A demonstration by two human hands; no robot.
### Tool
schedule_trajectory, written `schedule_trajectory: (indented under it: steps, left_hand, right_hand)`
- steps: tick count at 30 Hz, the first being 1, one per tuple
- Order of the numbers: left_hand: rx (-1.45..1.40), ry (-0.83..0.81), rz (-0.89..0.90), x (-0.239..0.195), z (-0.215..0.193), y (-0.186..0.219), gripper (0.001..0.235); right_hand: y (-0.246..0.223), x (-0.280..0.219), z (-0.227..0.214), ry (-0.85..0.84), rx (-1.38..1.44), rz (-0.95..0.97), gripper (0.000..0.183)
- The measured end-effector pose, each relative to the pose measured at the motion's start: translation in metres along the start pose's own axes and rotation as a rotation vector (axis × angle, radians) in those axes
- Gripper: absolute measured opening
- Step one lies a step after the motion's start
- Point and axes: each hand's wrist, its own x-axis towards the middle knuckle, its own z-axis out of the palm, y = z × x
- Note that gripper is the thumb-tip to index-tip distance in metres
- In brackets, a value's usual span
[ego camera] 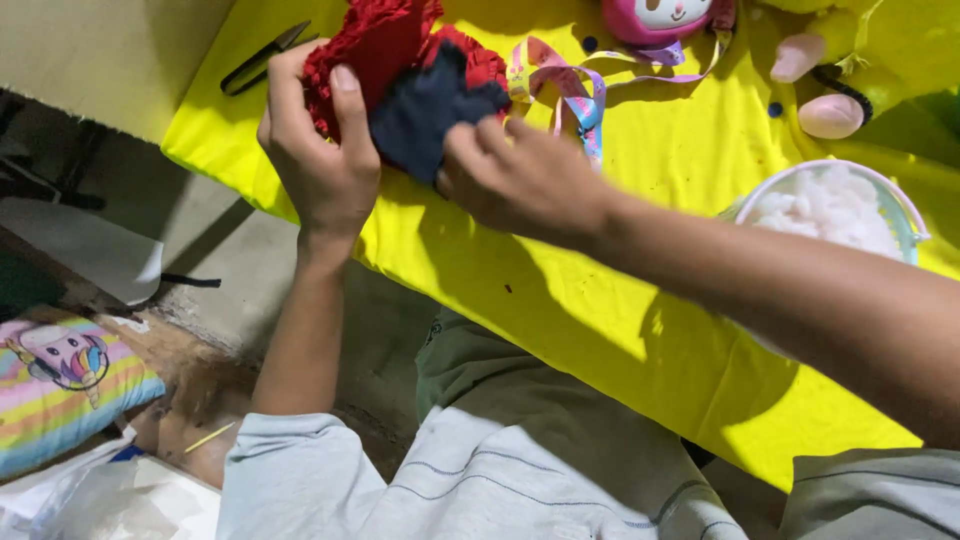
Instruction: The person holds a red fabric pouch and repeatedly stuffs white cotton filling into it by hand. They adjust the fabric and push the cotton inside to fill the pouch, working over a yellow table.
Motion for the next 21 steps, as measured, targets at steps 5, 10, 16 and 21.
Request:
schedule_trajectory:
  steps: [5, 10, 16, 21]
  left_hand:
    - [0.012, 0.101, 0.010, -0.005, 0.006, -0.006, 0.021]
    - [0.006, 0.139, 0.201, -0.006, 0.004, -0.008, 0.018]
    - [0.129, -0.319, 0.434, -0.019, 0.002, -0.005, 0.014]
    - [0.249, -0.616, 0.451, -0.023, -0.008, -0.005, 0.049]
  right_hand:
    - [0.000, -0.004, -0.012, -0.155, -0.033, -0.061, 0.025]
    - [0.005, -0.010, -0.004, -0.229, -0.044, -0.025, 0.062]
    - [0.017, -0.026, -0.021, -0.091, -0.064, 0.028, 0.027]
    - [0.025, -0.029, -0.048, -0.397, 0.071, 0.021, 0.023]
